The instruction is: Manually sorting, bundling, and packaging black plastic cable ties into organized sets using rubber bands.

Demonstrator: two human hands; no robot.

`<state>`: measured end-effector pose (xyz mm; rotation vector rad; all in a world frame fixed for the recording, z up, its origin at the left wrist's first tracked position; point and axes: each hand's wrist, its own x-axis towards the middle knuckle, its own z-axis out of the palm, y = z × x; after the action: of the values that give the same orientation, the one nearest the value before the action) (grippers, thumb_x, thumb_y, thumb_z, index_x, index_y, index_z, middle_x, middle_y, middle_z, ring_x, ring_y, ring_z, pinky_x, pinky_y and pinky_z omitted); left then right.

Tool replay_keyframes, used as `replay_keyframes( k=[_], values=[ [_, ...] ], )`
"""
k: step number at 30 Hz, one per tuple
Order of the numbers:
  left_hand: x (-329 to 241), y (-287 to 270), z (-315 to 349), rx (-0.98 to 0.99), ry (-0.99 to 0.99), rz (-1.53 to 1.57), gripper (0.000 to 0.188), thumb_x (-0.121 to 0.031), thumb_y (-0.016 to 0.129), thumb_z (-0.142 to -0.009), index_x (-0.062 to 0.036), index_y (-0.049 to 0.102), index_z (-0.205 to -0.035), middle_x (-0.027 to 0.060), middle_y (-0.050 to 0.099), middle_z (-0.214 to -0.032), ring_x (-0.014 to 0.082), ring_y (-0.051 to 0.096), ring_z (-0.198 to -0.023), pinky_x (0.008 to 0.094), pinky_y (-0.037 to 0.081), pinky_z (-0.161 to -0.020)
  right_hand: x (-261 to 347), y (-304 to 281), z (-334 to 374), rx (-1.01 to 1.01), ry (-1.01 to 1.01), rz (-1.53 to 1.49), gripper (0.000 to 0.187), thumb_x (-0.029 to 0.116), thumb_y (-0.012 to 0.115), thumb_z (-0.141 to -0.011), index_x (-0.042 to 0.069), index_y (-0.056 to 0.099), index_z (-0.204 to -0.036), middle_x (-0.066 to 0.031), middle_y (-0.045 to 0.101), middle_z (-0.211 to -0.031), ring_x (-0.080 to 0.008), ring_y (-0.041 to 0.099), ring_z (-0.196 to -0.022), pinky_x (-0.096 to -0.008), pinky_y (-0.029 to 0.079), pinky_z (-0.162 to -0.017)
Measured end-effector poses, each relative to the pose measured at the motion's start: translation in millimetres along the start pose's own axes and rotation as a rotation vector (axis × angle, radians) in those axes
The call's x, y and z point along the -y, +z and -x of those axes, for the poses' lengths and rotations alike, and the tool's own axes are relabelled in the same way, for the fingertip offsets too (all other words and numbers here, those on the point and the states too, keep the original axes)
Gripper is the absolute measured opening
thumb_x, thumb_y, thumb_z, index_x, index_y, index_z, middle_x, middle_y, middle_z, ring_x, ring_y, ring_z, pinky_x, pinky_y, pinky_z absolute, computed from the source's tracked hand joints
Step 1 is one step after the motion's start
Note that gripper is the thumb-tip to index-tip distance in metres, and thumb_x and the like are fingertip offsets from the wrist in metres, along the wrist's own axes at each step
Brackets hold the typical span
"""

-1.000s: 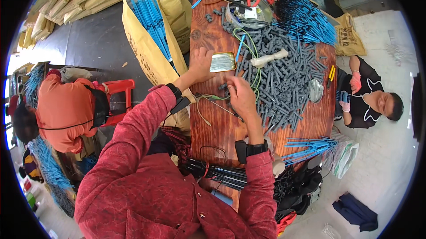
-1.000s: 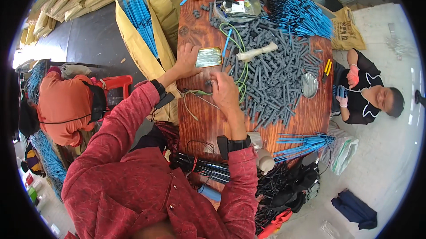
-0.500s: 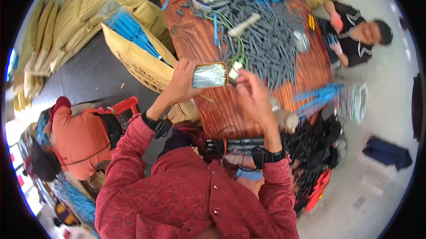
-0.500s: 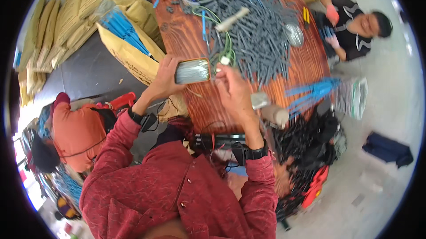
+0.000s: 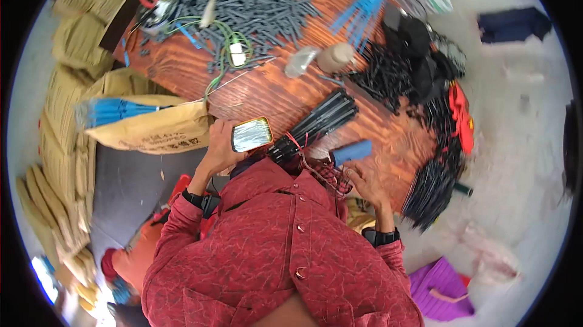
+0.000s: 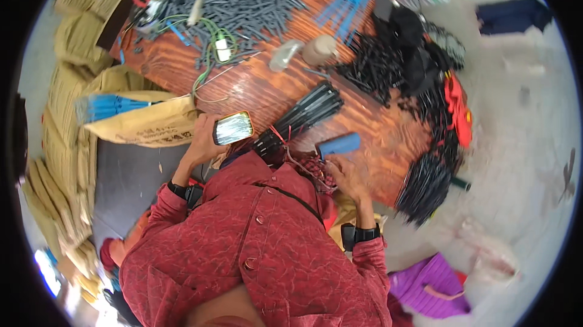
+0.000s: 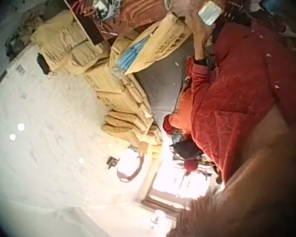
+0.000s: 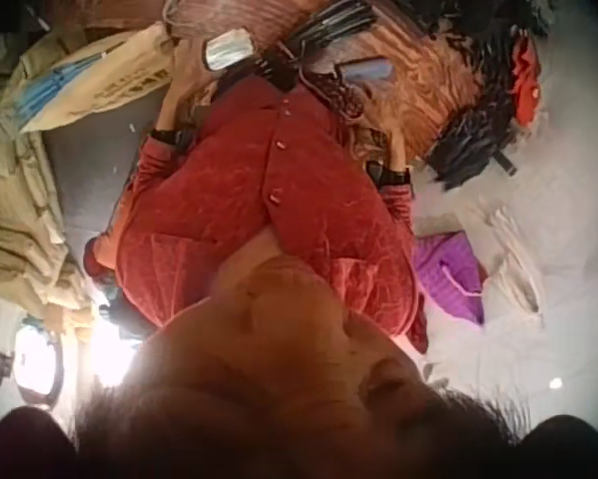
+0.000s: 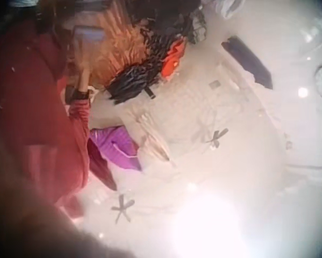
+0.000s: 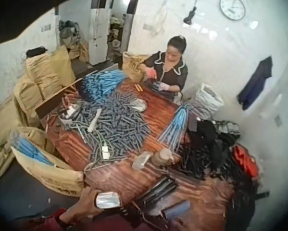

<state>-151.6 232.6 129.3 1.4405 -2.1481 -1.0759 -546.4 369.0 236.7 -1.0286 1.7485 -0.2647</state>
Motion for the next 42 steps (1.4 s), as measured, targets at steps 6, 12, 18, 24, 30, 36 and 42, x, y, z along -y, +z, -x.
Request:
replay_keyframes(
  k=[6,12,18,24,30,36,42],
  values=[
    [-17,2,-31,0.103,0.116,-0.060,0.075,-0.016,0.084,-0.060,-0.0060,0.052,-0.127,0.0168,0.049,-0.116,0.0380,0.046,-0.115,0.0447,0.040,-0.100,-98,80,71,-0.140,0.085,-0.271,0.038,0.026,0.058,-0.100,0.000,0.062,-0.127,-0.0150,0.069,-0.110,-0.0223,0.066,-0.101,-0.0335,0.052,-0.088],
    [-43,31,-40,0.134,0.064,-0.074,0.077,-0.016,0.084,-0.059,-0.0059,0.053,-0.128,0.0172,0.048,-0.116,0.0389,0.044,-0.116,0.0473,0.039,-0.103,-154,88,56,-0.177,0.215,-0.285,0.044,0.031,0.060,-0.098,0.001,0.060,-0.130,-0.0166,0.069,-0.112,-0.0246,0.067,-0.102,-0.0365,0.053,-0.088],
    [-75,66,-24,0.117,-0.054,-0.132,0.079,-0.014,0.085,-0.060,-0.0049,0.051,-0.130,0.0160,0.048,-0.117,0.0364,0.045,-0.118,0.0445,0.039,-0.103,-260,74,-2,-0.064,0.211,-0.310,0.044,0.034,0.059,-0.099,0.004,0.059,-0.132,-0.0106,0.067,-0.111,-0.0185,0.062,-0.100,-0.0319,0.050,-0.087],
    [-114,94,-16,0.049,-0.095,-0.148,0.079,-0.013,0.086,-0.060,-0.0049,0.051,-0.131,0.0158,0.047,-0.115,0.0357,0.047,-0.115,0.0432,0.039,-0.103,-327,98,-5,-0.150,-0.242,0.158,0.053,0.036,0.057,-0.098,0.003,0.052,-0.139,-0.0196,0.064,-0.128,-0.0345,0.062,-0.116,-0.0443,0.049,-0.098],
    [-164,148,-43,0.137,0.029,-0.118,0.078,-0.014,0.086,-0.060,-0.0054,0.052,-0.130,0.0172,0.049,-0.117,0.0375,0.048,-0.114,0.0448,0.039,-0.102,-342,105,-12,-0.086,0.104,0.018,0.061,0.042,0.057,-0.097,0.004,0.049,-0.143,-0.0257,0.050,-0.145,-0.0410,0.045,-0.136,-0.0490,0.036,-0.113],
    [-217,248,-90,0.266,0.221,-0.073,0.075,-0.014,0.084,-0.063,-0.0039,0.052,-0.130,0.0191,0.049,-0.121,0.0393,0.047,-0.114,0.0462,0.039,-0.103,-404,145,-25,-0.333,-0.015,0.452,0.086,0.058,0.060,-0.092,-0.008,0.040,-0.144,-0.0367,0.042,-0.145,-0.0496,0.046,-0.131,-0.0556,0.035,-0.112],
    [-252,360,-141,0.306,0.404,0.018,0.074,-0.010,0.084,-0.064,-0.0030,0.053,-0.131,0.0197,0.049,-0.123,0.0407,0.047,-0.115,0.0470,0.041,-0.101,-394,116,-20,-0.216,0.041,0.578,0.076,0.056,0.060,-0.092,0.000,0.046,-0.143,-0.0277,0.048,-0.143,-0.0444,0.045,-0.133,-0.0535,0.036,-0.111]
  ],
)
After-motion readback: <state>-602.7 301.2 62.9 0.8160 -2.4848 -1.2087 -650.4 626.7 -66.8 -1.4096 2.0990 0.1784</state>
